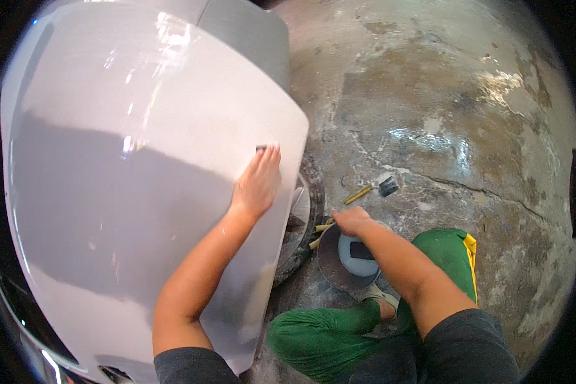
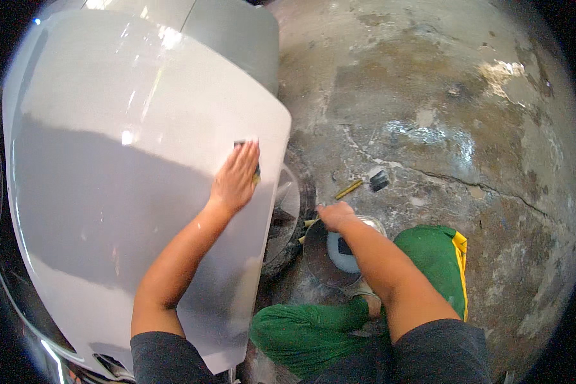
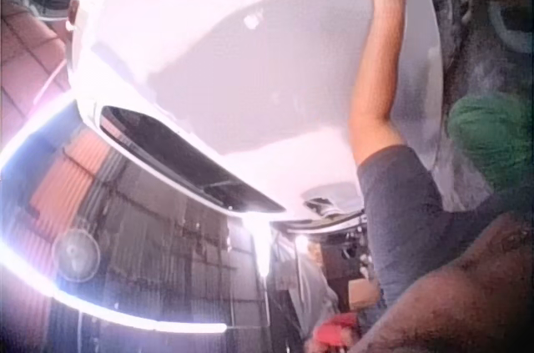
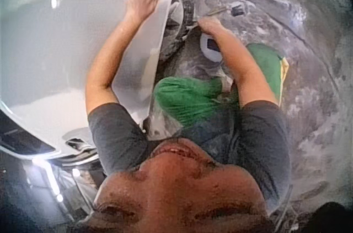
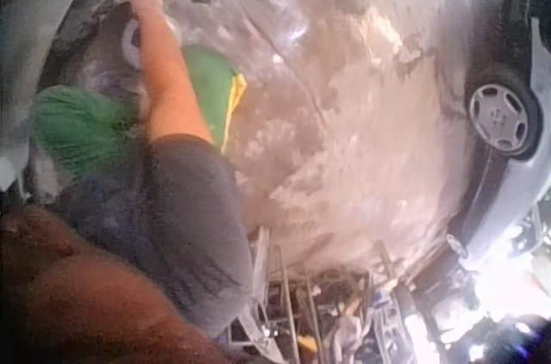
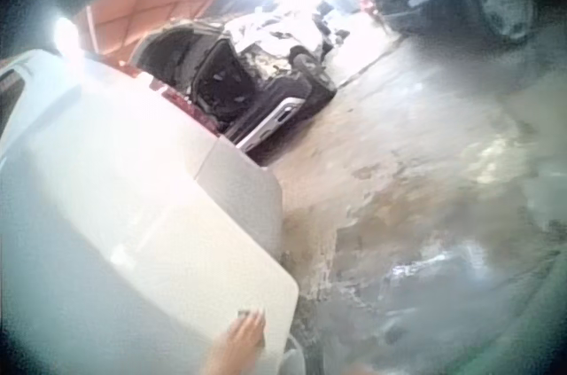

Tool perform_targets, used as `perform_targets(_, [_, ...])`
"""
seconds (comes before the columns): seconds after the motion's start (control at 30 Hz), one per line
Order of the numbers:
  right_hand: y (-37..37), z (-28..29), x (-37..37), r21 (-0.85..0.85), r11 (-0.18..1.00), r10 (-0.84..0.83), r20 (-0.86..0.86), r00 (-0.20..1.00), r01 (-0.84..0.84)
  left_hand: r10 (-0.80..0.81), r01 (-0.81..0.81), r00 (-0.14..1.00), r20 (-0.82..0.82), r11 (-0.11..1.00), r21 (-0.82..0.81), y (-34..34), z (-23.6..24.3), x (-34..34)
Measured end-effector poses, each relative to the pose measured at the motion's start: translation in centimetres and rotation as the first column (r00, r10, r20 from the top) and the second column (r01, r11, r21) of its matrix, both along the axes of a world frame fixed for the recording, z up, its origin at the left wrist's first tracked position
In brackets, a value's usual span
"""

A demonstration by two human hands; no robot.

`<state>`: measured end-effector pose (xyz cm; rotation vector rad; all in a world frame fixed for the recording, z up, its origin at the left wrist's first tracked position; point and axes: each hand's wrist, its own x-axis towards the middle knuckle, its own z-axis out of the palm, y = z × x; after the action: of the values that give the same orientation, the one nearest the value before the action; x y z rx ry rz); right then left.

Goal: The person sands the surface of a white car door with a sanding block, repeatedly dipping it into a bucket of water. The person works on the door's flat surface and edges, then briefly handles a green cloth and a black sanding block.

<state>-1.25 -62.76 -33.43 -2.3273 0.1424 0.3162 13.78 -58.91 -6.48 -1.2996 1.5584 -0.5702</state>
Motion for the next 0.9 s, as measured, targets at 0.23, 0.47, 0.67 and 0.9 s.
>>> perform_targets(0.23, [0.1,-0.5,-0.2,0.019,0.999,-0.030,-0.045,0.999,0.030,-0.113,0.242,0.937,0.331,0.893,-0.380,-13.3,17.4,3.4])
perform_targets(0.47, [0.8,-0.3,0.6,0.019,1.000,-0.013,-0.076,0.997,0.015,-0.028,0.224,0.946,0.322,0.776,-0.589,-16.3,15.8,5.5])
perform_targets(0.67, [0.7,-1.0,0.2,0.060,0.996,-0.057,-0.065,0.996,0.061,-0.147,0.107,0.983,-0.109,0.944,-0.311,-13.2,4.6,3.2])
perform_targets(0.9, [0.8,-1.2,0.5,0.074,0.997,-0.030,-0.084,0.996,0.036,0.011,0.134,0.969,0.246,0.815,-0.564,-20.0,23.2,6.4])
